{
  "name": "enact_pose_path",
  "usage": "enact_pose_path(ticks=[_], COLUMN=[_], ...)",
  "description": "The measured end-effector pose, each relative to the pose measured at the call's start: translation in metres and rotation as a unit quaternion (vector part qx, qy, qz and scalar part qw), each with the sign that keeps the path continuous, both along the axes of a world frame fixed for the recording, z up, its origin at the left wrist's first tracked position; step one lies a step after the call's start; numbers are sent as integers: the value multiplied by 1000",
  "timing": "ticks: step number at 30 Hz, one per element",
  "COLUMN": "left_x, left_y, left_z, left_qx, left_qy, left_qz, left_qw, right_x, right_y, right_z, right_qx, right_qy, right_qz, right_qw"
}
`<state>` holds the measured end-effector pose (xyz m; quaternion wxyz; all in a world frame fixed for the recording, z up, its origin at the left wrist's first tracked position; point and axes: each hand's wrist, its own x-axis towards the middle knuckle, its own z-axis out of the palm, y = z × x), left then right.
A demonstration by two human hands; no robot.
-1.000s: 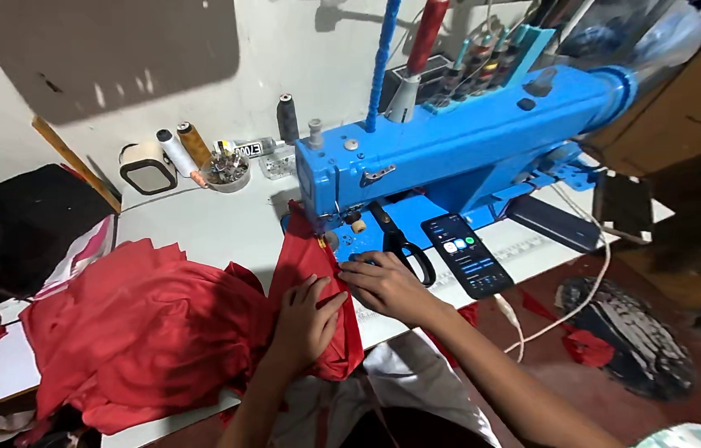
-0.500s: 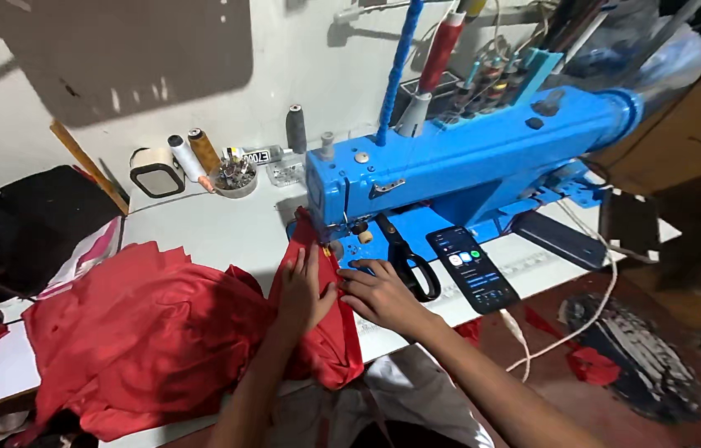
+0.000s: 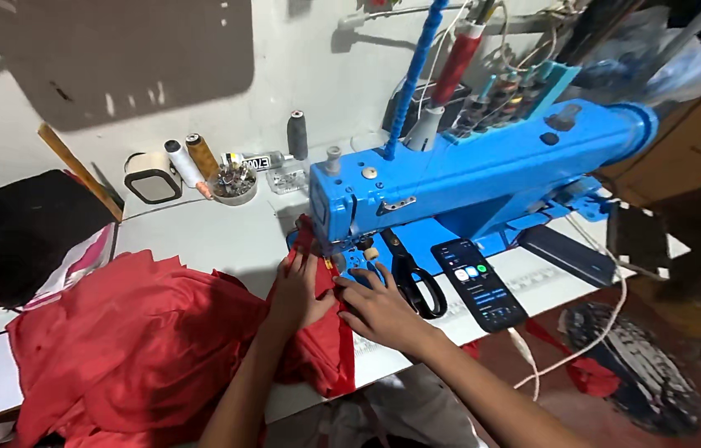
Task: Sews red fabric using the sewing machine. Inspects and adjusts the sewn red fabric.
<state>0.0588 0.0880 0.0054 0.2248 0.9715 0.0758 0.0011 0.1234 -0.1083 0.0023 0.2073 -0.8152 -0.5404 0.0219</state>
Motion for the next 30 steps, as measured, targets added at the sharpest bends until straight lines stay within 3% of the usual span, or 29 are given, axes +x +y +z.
enact_pose_path(ticks=[11,17,30], left_x=[9,15,27], left_y=[8,13,19], left_z=[-2,-4,-15], left_qx=[4,5,81], left_qy=[-32,-36,-56], left_qz=[-12,-14,-16], left_qw=[999,999,995], right_x=[4,6,6], right_y=[7,8,12], right_z=[-11,-30,-32], right_qx=[26,110,99], right_qy=[-16,-114,-146], right_qz=[-19,-35,-72], right_qw=[999,987,982])
